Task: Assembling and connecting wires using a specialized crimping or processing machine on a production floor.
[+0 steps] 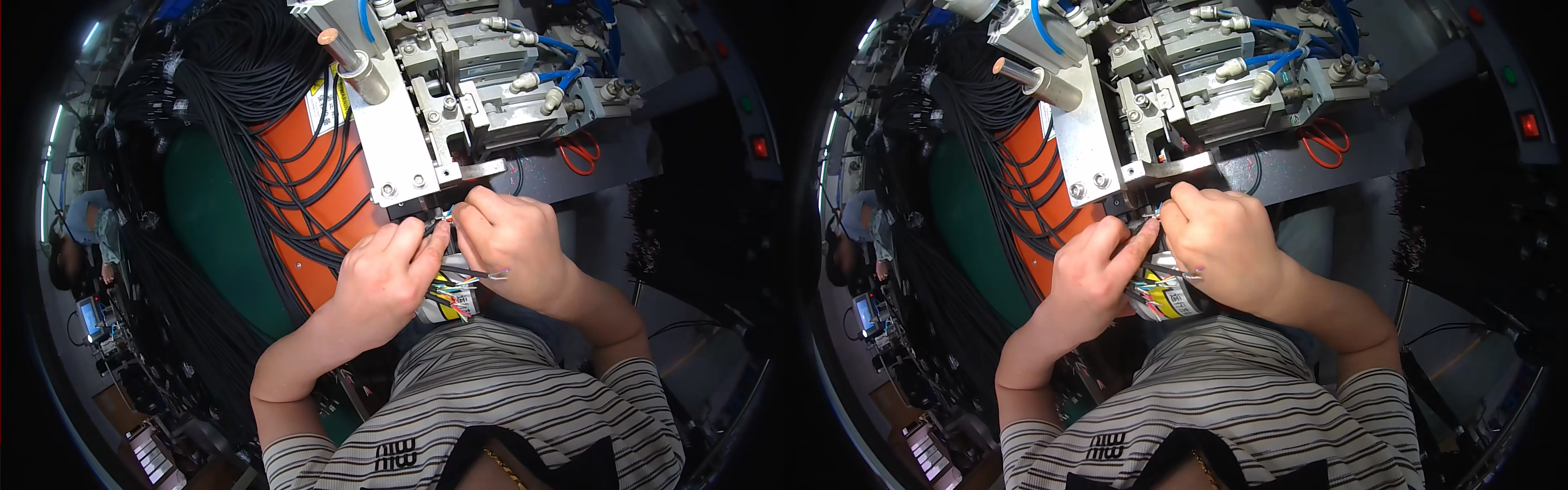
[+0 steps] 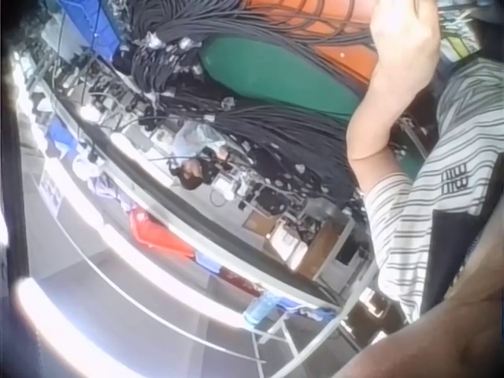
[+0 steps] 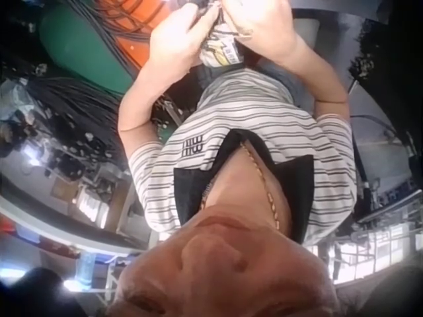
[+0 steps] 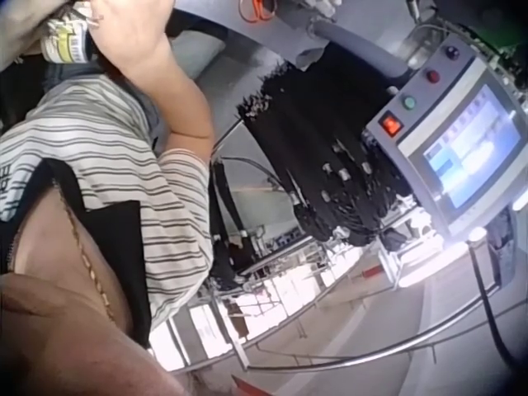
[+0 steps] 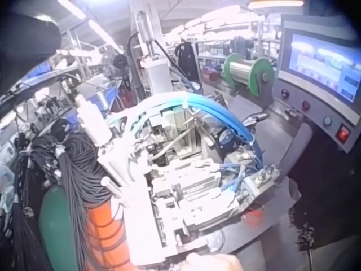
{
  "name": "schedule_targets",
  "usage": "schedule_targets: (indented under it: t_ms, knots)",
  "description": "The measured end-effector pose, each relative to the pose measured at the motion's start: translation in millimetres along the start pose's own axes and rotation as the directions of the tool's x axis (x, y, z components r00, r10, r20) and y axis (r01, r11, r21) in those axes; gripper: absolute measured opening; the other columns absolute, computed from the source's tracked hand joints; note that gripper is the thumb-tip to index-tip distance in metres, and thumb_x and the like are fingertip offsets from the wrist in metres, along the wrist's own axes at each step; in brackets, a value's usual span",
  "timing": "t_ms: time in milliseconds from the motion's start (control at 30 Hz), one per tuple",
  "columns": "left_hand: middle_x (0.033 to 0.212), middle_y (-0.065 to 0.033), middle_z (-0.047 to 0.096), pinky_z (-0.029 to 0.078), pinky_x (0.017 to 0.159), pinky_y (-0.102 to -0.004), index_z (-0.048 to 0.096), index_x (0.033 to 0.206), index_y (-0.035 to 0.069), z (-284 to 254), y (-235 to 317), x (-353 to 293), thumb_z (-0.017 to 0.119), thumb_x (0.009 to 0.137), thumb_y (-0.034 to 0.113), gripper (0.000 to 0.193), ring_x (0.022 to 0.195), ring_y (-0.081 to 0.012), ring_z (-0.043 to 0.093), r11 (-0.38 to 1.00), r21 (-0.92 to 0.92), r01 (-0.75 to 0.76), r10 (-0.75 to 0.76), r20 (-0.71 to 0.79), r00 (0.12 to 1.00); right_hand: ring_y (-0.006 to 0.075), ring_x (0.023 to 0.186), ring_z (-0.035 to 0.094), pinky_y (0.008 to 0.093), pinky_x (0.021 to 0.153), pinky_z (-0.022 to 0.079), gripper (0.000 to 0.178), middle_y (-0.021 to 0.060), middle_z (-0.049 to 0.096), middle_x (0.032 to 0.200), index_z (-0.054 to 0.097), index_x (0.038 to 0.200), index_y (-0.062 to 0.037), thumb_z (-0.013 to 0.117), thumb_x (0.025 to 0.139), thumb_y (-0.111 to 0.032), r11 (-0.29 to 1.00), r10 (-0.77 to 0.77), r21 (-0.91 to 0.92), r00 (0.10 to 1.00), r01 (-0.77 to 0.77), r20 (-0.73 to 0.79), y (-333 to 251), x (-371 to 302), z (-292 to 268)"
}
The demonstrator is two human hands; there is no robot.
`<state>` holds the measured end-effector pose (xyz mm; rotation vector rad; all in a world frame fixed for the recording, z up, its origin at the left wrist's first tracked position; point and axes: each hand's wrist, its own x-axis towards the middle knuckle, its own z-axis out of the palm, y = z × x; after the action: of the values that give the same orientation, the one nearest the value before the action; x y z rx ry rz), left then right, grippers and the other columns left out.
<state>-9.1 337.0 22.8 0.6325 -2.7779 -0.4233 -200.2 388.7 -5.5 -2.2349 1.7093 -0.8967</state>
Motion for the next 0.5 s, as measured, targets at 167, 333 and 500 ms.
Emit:
schedule_targets:
  t_ms: [167, 333, 500]
  knots:
    - [0.085, -0.0073, 0.049, 0.049, 0.058, -0.0316, 0.065, 0.114, -0.002, 0.2, 2.4, 2.2, 0.062, 0.075, 0.006, 0.040, 0.072, -0.0198, 0.056, 0.997, 0.076, -0.012, 0.011, 0.018, 1.000, 0.0259, 0.059, 0.064, 0.0350, 0.051, 0.049, 0.005, 0.0096, 0.064, 0.078, 0.066, 0.083, -0.0022, 0.069, 0.081, -0.005, 0.998, 0.007, 0.063, 0.998, -0.011, 0.057, 9.0, 1.0, 0.4]
    - [0.088, -0.0084, 0.052, 0.050, 0.060, -0.0327, 0.065, 0.115, 0.000, -1.0, 2.1, 5.2, 0.063, 0.074, 0.005, 0.041, 0.075, -0.0216, 0.058, 0.997, 0.073, 0.024, -0.026, 0.018, 1.000, 0.0254, 0.056, 0.063, 0.0331, 0.048, 0.048, 0.004, 0.0101, 0.064, 0.078, 0.066, 0.081, -0.0017, 0.069, 0.080, -0.004, 0.975, 0.046, 0.222, 0.992, -0.019, -0.116, 14.3, -4.4, 16.8]
    - [0.095, -0.0101, 0.057, 0.051, 0.069, -0.0359, 0.067, 0.113, 0.002, -4.2, -3.6, -2.0, 0.065, 0.068, 0.001, 0.045, 0.084, -0.0251, 0.061, 0.993, -0.043, 0.110, -0.110, 0.004, 0.994, 0.0160, 0.052, 0.060, 0.0273, 0.046, 0.044, 0.005, 0.0080, 0.064, 0.074, 0.066, 0.084, 0.0005, 0.069, 0.081, -0.002, 0.912, 0.144, 0.375, 0.986, -0.164, 0.081, 19.0, 0.7, 8.4]
